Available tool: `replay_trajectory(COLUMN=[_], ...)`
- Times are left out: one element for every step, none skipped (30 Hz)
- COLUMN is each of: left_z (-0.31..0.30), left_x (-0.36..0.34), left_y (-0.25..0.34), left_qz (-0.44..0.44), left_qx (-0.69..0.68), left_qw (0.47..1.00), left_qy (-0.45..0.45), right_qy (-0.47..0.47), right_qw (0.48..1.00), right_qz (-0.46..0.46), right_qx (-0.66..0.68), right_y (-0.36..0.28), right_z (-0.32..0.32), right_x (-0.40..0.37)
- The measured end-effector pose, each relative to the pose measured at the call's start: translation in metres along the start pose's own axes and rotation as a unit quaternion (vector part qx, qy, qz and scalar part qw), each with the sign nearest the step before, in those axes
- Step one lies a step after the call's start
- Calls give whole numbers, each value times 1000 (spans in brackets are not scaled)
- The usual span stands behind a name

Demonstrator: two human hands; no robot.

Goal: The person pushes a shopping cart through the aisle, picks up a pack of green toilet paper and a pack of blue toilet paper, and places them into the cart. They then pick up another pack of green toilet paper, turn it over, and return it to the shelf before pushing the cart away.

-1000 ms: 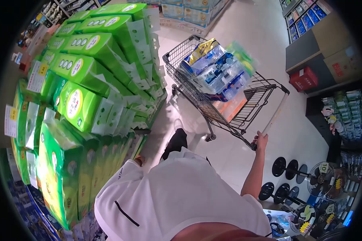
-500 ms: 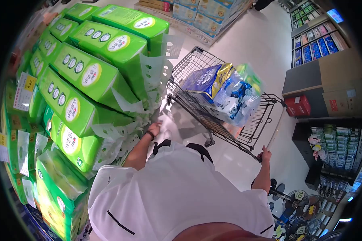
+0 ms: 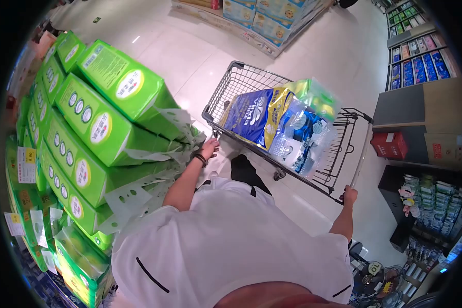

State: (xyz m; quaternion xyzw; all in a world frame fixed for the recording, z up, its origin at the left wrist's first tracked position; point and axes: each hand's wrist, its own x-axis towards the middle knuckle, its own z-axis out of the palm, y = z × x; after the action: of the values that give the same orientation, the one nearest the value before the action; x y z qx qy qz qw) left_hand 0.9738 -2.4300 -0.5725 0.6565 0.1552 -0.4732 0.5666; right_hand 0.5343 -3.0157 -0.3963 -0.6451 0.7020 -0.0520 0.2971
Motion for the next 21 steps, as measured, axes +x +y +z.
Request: replay_trajectory(left_z=[6, 18, 28, 32, 34, 10, -10, 3, 20, 39, 60, 75, 77, 80, 83, 82, 81, 81, 76, 74, 57], left_x=[19, 17, 20, 33, 51, 110, 162, 150, 126, 102, 68, 49, 52, 55, 63, 66, 72, 79, 84, 76, 92], left_y=[12, 32, 49, 61, 72, 39, 13, 23, 39, 55, 79, 91, 89, 95, 105, 112, 123, 134, 145, 150, 159], left_qz=[-27, -31, -34, -32, -54, -72, -92, -92, -76, -58, -40, 1, -5, -8, -7, 9, 13, 20, 26, 5, 26], left_qx=[-35, -47, -60, -59, -59, -88, -116, -128, -149, -169, -189, -231, -276, -322, -367, -337, -300, -253, -203, -185, -188], left_qw=[999, 998, 996, 996, 995, 993, 989, 987, 984, 981, 977, 968, 957, 944, 928, 940, 951, 962, 969, 971, 970], left_qy=[2, 32, 64, 58, 59, 28, -2, 40, 58, 76, 93, 103, 91, 77, 61, 51, 70, 104, 139, 148, 149], right_qy=[6, 10, 13, 24, 25, 25, 25, 27, 26, 22, 18, 4, -7, -16, -22, -28, -34, -29, -33, -37, -42], right_qw=[1000, 1000, 1000, 999, 998, 997, 996, 995, 994, 994, 994, 996, 998, 998, 998, 998, 998, 997, 997, 997, 997], right_qz=[-1, -1, -3, -5, -16, -27, -39, -51, -56, -59, -59, -57, -55, -56, -54, -53, -52, -64, -67, -62, -64], right_qx=[-5, -11, -15, -35, -48, -62, -77, -83, -88, -92, -96, -69, -43, -14, -12, -10, -9, -10, -10, -21, -18], right_y=[-13, -25, -37, -49, -60, -70, -82, -93, -107, -117, -122, -130, -143, -158, -173, -186, -200, -214, -228, -232, -250], right_z=[-1, 0, 1, 3, 4, 7, 7, 7, 7, 10, 15, 20, 23, 26, 30, 38, 45, 54, 63, 62, 76], right_x=[9, 16, 25, 35, 46, 55, 62, 69, 80, 91, 100, 108, 114, 123, 131, 137, 142, 146, 149, 147, 143])
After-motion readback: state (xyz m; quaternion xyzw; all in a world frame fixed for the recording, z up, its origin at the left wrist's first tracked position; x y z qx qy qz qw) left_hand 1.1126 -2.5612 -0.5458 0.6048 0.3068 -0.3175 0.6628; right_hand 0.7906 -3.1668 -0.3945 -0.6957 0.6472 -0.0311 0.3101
